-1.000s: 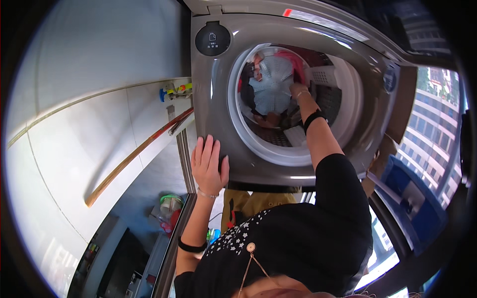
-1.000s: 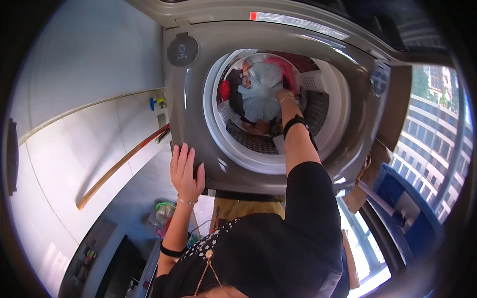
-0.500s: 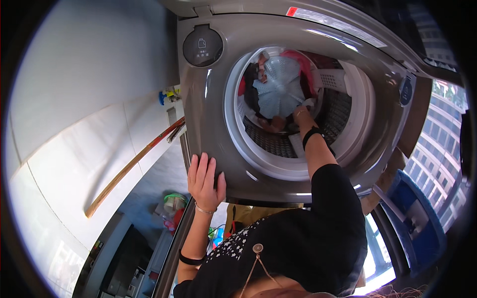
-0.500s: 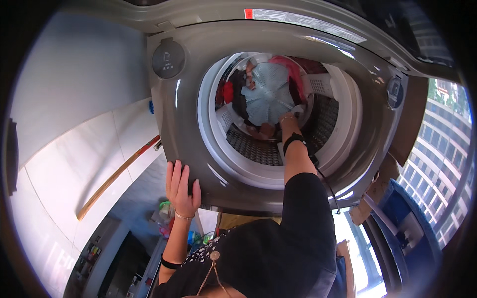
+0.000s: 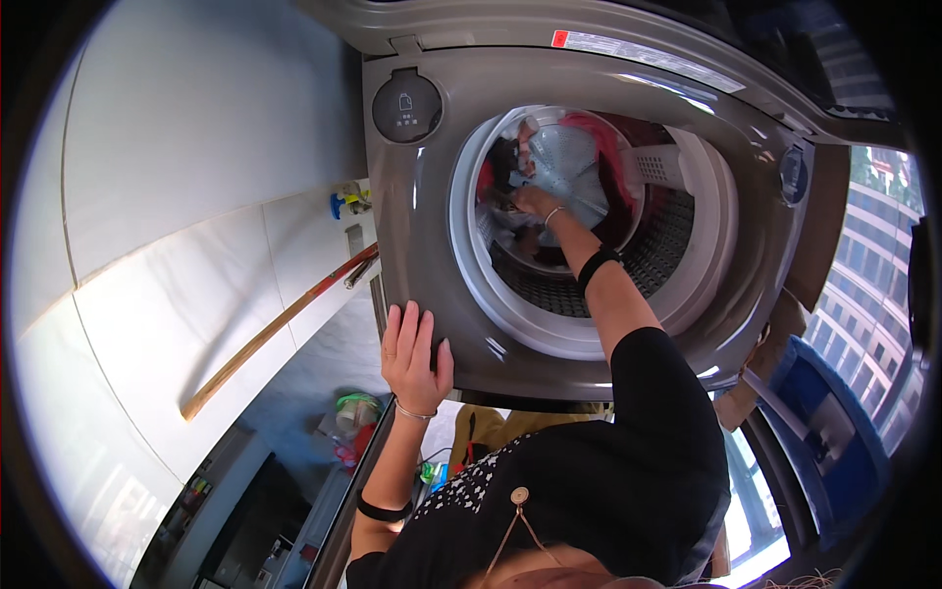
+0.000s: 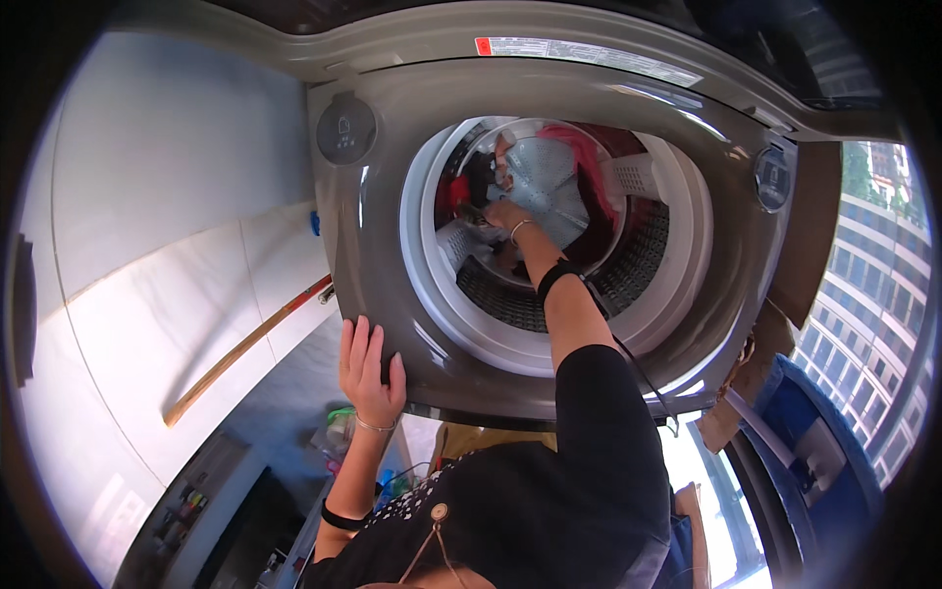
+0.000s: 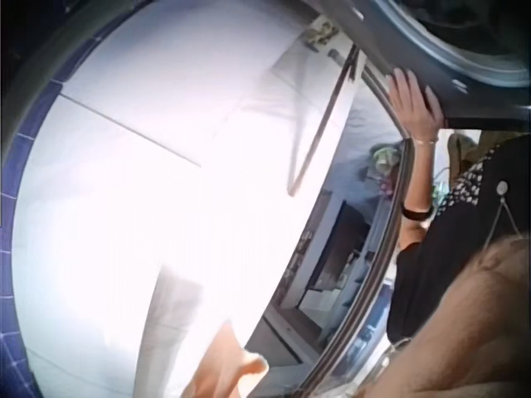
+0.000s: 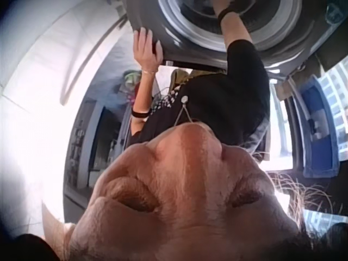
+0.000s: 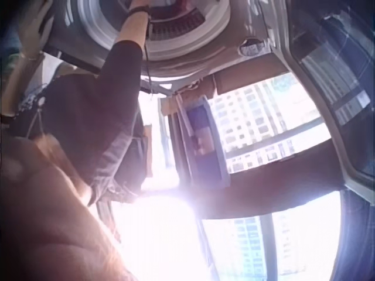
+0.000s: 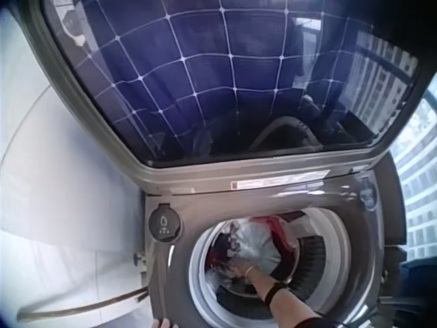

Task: The person removes wet clothes from a top-loading washing machine, places them on hangers, and hangs them on a drying rack near a window. The person handles several garments including a patterned top, a dark shirt, and a pink towel.

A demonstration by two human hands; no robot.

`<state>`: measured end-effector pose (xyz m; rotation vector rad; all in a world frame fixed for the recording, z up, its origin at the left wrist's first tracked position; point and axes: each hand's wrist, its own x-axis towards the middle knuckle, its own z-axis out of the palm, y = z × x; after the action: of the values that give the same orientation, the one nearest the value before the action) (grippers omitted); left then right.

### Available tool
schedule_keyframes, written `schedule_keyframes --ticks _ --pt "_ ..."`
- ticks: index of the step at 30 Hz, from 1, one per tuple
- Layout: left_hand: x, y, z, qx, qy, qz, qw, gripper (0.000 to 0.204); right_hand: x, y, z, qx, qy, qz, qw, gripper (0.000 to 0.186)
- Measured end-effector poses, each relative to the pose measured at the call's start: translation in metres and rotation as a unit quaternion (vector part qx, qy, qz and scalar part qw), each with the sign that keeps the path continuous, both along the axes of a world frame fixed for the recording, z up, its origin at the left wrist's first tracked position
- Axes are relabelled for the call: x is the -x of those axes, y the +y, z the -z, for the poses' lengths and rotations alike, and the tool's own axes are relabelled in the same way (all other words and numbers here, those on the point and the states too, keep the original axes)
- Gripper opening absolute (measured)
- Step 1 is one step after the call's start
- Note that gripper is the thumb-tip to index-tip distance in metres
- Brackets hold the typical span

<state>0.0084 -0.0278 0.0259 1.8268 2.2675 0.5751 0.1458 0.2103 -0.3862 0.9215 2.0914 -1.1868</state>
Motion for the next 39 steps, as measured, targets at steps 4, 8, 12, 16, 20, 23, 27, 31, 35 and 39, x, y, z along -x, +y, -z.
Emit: schedule_keyframes --ticks 4,8,12,16,20,23,27,31,35,39 --pt "-0.001 0.002 0.0 0.018 0.01 0.002 1.0 0.042 -0.001 -0.019 0.02 -0.067 -0.117 0.165 0.977 0.035" --pt "-0.002 0.004 0.001 0.033 0.009 -0.005 0.999 0.041 0.014 -0.022 0.024 -0.128 -0.097 0.21 0.964 0.033" --pt "-0.003 0.005 0.003 0.038 0.012 -0.016 0.999 0.04 0.034 -0.026 0.039 -0.056 -0.02 0.223 0.973 0.047" --pt "-0.003 0.008 0.002 0.033 0.018 -0.01 0.999 0.04 0.033 -0.006 0.054 -0.024 -0.005 0.122 0.992 0.044" --pt "-0.003 0.014 0.001 0.017 0.012 -0.003 1.0 0.041 0.027 0.03 0.051 -0.001 0.027 -0.12 0.992 0.038" --pt "-0.003 0.017 0.001 -0.008 0.003 0.005 1.0 0.042 0.011 0.055 0.02 -0.056 0.087 -0.145 0.984 0.034" --pt "-0.001 0.017 0.002 -0.036 0.014 0.015 0.999 0.043 -0.013 0.086 -0.098 -0.103 0.056 -0.012 0.993 0.028" --pt "0.002 0.013 0.005 -0.047 0.02 0.024 0.998 0.044 -0.025 0.109 -0.283 -0.145 0.042 -0.024 0.988 0.029" --pt "0.004 0.012 0.011 -0.079 0.02 0.036 0.996 0.045 -0.059 0.079 -0.44 -0.172 0.17 0.024 0.97 0.026" --pt "0.008 0.009 0.021 -0.083 0.012 0.05 0.995 0.044 -0.097 0.027 -0.524 0.123 0.273 0.293 0.908 0.043"
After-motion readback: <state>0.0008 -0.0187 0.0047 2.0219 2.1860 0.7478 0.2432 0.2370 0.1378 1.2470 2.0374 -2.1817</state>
